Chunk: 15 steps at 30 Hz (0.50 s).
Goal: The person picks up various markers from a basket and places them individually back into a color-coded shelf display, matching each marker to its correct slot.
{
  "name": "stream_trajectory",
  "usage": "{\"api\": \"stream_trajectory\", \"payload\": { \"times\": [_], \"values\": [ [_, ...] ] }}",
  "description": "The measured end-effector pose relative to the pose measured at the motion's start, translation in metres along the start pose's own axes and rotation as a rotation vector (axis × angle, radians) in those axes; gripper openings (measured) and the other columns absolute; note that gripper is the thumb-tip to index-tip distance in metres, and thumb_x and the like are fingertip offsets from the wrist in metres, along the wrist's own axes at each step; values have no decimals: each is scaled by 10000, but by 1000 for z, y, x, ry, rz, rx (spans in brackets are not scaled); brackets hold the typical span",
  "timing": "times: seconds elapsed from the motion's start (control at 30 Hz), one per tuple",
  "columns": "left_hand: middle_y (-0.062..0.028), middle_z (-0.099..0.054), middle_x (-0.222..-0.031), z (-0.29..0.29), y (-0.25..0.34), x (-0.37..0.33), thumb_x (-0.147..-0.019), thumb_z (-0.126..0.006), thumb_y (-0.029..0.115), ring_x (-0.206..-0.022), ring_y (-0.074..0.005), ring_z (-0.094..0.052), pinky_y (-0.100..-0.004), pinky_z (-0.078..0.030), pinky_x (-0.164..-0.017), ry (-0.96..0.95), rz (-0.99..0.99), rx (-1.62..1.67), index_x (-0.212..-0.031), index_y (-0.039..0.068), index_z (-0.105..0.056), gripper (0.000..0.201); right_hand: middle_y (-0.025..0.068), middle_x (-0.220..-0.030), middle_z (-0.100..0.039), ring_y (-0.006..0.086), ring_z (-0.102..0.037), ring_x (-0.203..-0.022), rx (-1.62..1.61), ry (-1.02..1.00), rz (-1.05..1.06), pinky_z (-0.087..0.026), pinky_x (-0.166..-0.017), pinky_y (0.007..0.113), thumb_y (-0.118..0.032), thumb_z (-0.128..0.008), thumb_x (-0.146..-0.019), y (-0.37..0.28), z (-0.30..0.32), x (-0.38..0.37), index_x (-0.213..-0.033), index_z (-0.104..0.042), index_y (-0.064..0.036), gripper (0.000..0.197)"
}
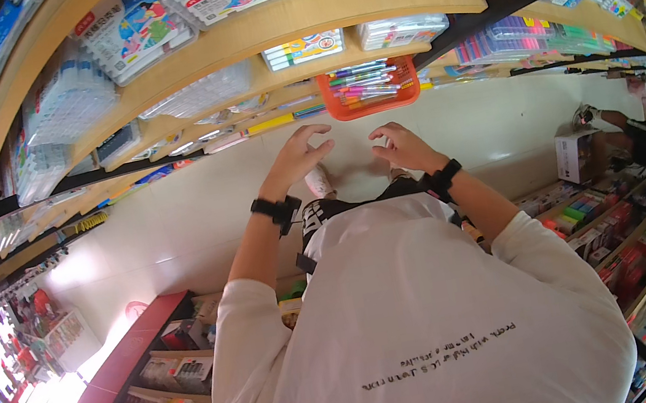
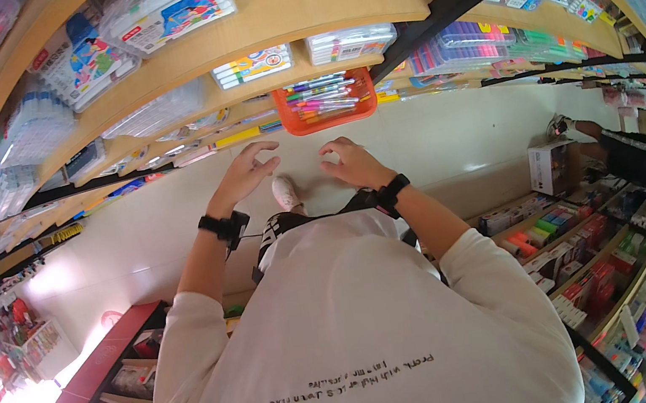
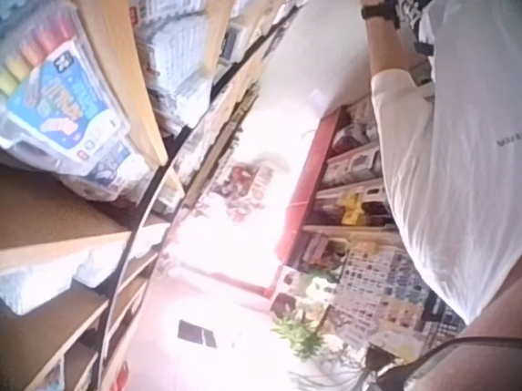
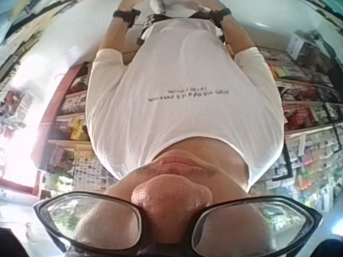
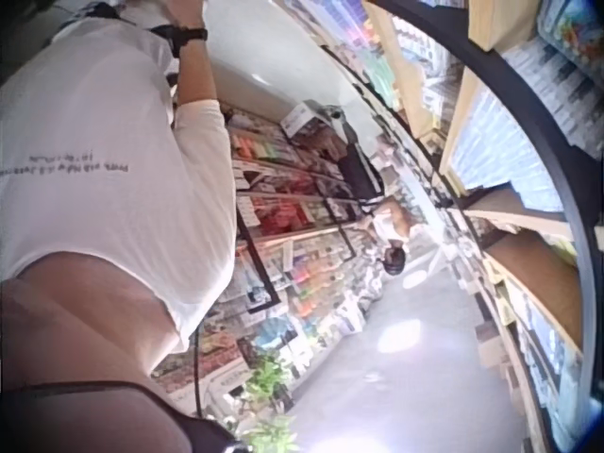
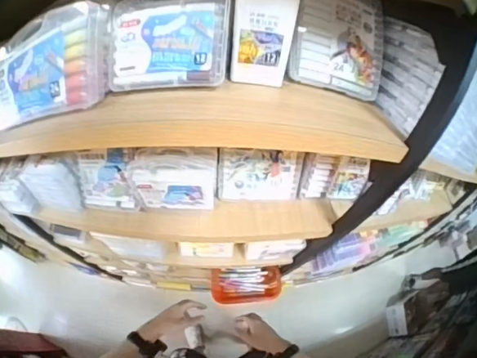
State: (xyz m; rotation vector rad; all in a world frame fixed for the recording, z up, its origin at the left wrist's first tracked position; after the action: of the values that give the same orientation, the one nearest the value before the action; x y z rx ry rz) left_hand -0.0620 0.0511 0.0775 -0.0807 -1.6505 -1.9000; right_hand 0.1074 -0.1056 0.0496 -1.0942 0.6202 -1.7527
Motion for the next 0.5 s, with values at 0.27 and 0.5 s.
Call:
{"api": "stream_trajectory", "payload": {
  "times": [0.27,0.5],
  "values": [
    [-169,-613,-1313,-54,-84,-123,-867,-634,389,-1177,-341,-599,-433,-464,-1007,204,149,-393,-1269,87,-617,503,160,-1391,-494,399,-484,-1275,532,70,-114,-413,-1063,511,-286,-706,-800,97,38,-62,-1321,-566,-124,563],
    [-146,-653,-1260,-97,-58,-175,-818,-606,371,-1204,-330,-591,-546,-403,-1031,22,180,-626,-1277,162,-638,505,170,-1561,-322,468,-253,-1434,676,-95,14,-180,-1171,637,-405,-774,-708,133,39,-107,-1377,-573,-302,706]
  ]
}}
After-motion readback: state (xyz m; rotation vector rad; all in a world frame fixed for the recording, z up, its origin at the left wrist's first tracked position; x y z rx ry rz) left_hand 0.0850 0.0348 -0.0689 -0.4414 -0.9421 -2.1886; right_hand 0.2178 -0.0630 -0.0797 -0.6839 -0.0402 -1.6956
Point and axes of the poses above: each hand's wrist, its own x-axis away from the middle knuckle, its own z-axis out of the back of the hand, y = z × x, the point moved 7 cm from there along -x, towards the middle knuckle
